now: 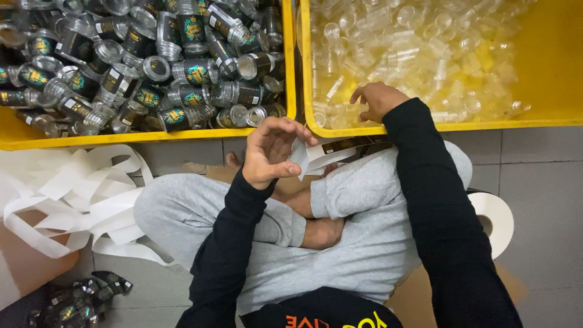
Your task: The person sits cross-legged on the floor and applies labels to small clear plastic jars. They pick up a jar, peel a label from a roll, wrap it around the jar, and smooth it down before placing the labeled jar into a yellow bin.
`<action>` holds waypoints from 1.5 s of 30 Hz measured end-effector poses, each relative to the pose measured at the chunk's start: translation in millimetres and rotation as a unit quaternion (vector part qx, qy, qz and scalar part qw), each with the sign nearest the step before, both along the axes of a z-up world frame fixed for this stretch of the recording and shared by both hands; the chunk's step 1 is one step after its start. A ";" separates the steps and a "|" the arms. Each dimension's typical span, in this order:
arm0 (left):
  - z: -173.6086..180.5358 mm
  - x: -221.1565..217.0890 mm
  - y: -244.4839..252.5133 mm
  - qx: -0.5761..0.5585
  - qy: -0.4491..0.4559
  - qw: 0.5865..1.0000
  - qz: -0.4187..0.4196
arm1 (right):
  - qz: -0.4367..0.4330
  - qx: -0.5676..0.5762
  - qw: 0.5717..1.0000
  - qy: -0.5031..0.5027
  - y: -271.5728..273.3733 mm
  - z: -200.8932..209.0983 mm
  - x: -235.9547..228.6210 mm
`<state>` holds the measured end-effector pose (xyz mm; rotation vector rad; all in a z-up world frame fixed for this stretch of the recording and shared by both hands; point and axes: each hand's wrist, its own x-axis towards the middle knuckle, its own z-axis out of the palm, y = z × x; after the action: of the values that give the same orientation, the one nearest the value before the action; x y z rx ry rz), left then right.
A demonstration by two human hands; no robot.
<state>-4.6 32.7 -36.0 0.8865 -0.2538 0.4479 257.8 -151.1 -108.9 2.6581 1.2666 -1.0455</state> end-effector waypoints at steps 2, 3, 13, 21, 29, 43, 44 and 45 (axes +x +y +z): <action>4.7 -0.2 1.0 -0.003 0.002 1.000 0.000 | -0.004 0.012 1.000 -0.017 -4.8 -6.1 7.3; 7.0 -0.5 1.2 -0.008 0.005 1.000 0.000 | -0.009 0.023 0.999 -0.034 -7.8 -9.3 10.5; 21.8 -10.4 13.7 0.010 0.029 0.999 -0.022 | -0.147 0.412 0.899 0.015 -23.7 100.5 -21.5; 26.8 -11.6 7.2 0.060 0.067 0.996 0.011 | -0.141 0.423 0.848 0.286 -10.5 103.0 -32.3; 33.2 3.2 -9.1 0.191 0.051 0.976 0.096 | -0.143 0.460 0.769 0.421 -7.9 94.8 -40.9; 44.5 5.2 -12.3 0.281 0.065 0.953 0.091 | -0.154 0.550 0.694 0.438 -9.2 90.7 -36.8; 45.7 4.6 -12.6 0.274 0.062 0.955 0.098 | -0.156 0.554 0.687 0.443 -9.2 94.3 -38.8; 46.4 3.9 -12.8 0.268 0.059 0.956 0.106 | -0.158 0.558 0.680 0.448 -9.1 97.1 -41.0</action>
<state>-0.7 19.9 10.4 1.4774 -0.1721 0.5335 216.9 -160.2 -11.7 3.2894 2.1956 -2.5418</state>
